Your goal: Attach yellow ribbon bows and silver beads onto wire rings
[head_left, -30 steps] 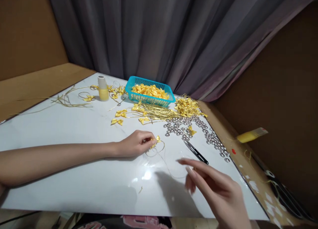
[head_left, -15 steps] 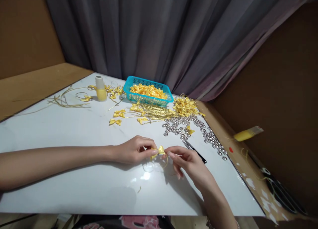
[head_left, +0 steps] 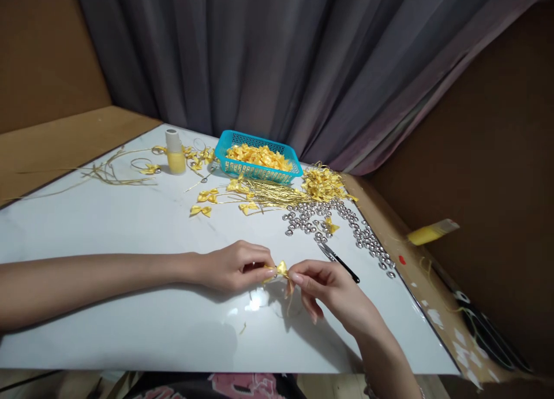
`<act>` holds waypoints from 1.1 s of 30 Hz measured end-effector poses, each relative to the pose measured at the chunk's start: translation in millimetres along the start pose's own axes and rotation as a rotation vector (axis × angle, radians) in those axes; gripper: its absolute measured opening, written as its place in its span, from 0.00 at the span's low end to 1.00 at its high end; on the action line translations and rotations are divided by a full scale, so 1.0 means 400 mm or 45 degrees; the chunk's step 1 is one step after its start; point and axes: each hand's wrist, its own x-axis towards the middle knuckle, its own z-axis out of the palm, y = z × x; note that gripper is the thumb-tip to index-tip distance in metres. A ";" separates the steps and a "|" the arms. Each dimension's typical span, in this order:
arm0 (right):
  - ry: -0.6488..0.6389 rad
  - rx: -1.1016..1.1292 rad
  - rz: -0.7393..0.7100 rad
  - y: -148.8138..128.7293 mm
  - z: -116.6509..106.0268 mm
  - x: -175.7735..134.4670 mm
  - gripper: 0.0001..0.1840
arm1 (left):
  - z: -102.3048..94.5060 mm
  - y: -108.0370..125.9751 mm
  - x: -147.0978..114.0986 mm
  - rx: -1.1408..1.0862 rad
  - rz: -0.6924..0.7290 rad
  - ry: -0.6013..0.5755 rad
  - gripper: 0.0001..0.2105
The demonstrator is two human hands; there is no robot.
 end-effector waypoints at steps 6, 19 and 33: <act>-0.065 -0.003 -0.006 -0.001 0.001 0.004 0.17 | 0.002 -0.004 -0.002 -0.002 0.013 -0.020 0.10; -0.096 -0.023 -0.010 -0.009 0.013 0.005 0.18 | 0.000 -0.001 -0.002 0.000 0.014 -0.037 0.10; -0.115 -0.097 0.009 -0.015 0.018 0.006 0.22 | 0.004 -0.003 -0.003 0.009 0.026 -0.048 0.10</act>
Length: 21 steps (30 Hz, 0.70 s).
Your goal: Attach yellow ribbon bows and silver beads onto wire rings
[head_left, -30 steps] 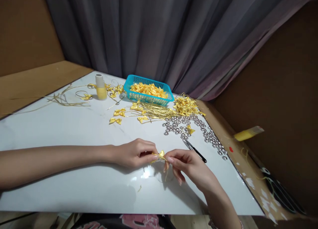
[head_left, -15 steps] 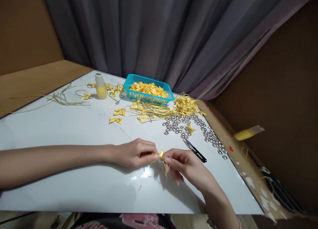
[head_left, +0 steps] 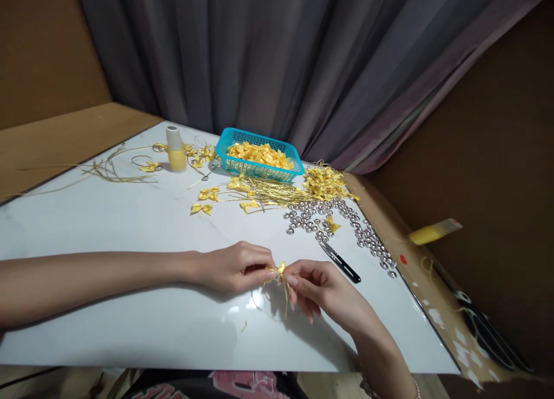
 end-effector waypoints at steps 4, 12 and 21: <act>0.021 -0.032 -0.019 0.004 0.002 -0.002 0.19 | 0.000 -0.003 0.001 -0.005 -0.004 -0.002 0.10; 0.151 -0.186 -0.107 0.003 0.024 -0.013 0.13 | 0.000 -0.001 0.000 -0.013 -0.015 -0.020 0.10; 0.260 -0.479 -0.262 0.007 0.028 -0.016 0.11 | 0.001 -0.003 0.002 -0.031 -0.001 -0.017 0.10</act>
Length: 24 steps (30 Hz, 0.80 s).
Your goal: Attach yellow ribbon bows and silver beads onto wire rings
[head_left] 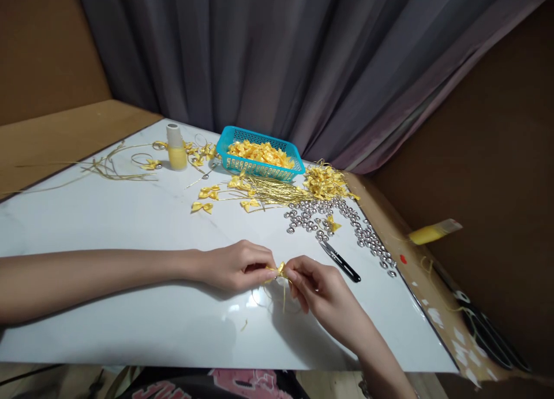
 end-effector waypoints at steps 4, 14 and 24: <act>0.045 -0.127 -0.092 0.006 0.003 -0.002 0.11 | 0.000 -0.003 -0.001 -0.022 0.002 0.000 0.10; 0.032 -0.059 -0.068 0.015 0.006 0.004 0.11 | 0.002 -0.005 -0.004 -0.021 0.040 -0.001 0.09; 0.053 0.276 0.084 0.014 0.022 0.001 0.12 | 0.000 -0.002 -0.004 -0.007 0.069 0.031 0.09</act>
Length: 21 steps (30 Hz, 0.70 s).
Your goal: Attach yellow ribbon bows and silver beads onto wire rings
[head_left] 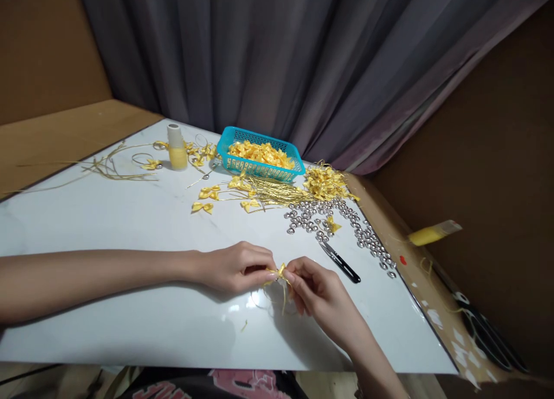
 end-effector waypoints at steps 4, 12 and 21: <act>0.001 0.205 0.052 0.000 0.004 -0.007 0.12 | 0.000 0.005 0.001 -0.017 -0.008 0.017 0.09; 0.005 0.356 0.077 -0.011 -0.003 -0.010 0.15 | 0.000 0.007 0.003 -0.025 -0.047 0.035 0.10; 0.254 -0.007 -0.063 -0.004 0.004 -0.030 0.12 | 0.002 0.005 0.001 -0.014 -0.035 0.066 0.10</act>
